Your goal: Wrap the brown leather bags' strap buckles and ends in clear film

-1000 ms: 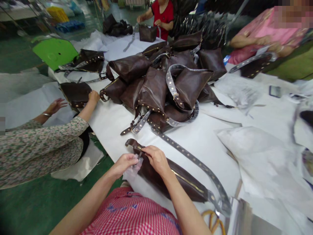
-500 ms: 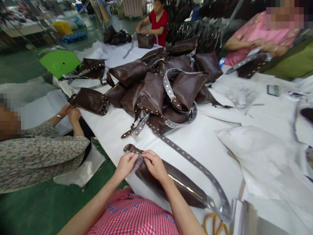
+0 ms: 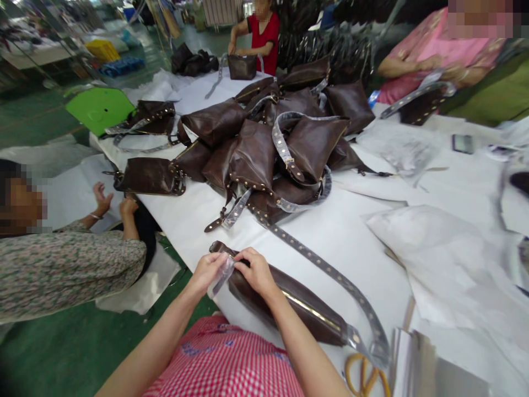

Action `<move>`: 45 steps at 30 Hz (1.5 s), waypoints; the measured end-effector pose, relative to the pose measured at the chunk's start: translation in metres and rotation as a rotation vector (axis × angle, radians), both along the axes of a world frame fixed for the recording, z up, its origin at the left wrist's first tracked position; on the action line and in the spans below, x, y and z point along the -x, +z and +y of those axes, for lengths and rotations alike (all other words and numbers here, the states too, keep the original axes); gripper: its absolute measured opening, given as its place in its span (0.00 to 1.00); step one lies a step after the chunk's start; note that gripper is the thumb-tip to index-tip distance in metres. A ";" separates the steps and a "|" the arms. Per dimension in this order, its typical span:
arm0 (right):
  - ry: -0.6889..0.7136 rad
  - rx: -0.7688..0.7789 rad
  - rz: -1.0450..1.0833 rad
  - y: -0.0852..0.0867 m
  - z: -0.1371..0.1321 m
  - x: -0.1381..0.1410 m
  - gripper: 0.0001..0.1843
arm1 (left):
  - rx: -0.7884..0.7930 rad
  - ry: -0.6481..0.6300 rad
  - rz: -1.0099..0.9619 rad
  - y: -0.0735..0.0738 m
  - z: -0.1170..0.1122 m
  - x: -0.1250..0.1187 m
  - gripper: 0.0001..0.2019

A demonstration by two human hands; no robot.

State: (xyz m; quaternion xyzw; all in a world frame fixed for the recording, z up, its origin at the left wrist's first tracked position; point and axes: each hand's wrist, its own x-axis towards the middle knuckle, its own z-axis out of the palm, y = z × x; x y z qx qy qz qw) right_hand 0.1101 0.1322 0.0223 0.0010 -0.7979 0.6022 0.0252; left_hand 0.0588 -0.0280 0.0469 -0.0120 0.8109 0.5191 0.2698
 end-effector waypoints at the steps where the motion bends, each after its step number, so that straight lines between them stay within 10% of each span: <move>1: -0.002 -0.011 -0.011 0.000 0.000 0.001 0.02 | -0.018 -0.009 -0.007 0.001 -0.001 0.000 0.17; 10: 0.106 0.069 -0.098 0.005 -0.001 0.013 0.15 | 0.048 -0.103 0.151 0.017 -0.005 -0.002 0.10; 27: 0.188 0.279 -0.185 -0.002 -0.006 0.024 0.11 | -0.068 -0.060 -0.134 0.012 -0.024 0.003 0.07; 38: 0.264 0.117 -0.051 0.006 0.001 0.027 0.04 | 0.068 -0.249 0.044 0.024 -0.027 0.009 0.09; 45: 0.265 0.151 -0.124 0.009 -0.004 0.028 0.03 | -0.004 -0.154 -0.148 0.030 -0.034 0.009 0.06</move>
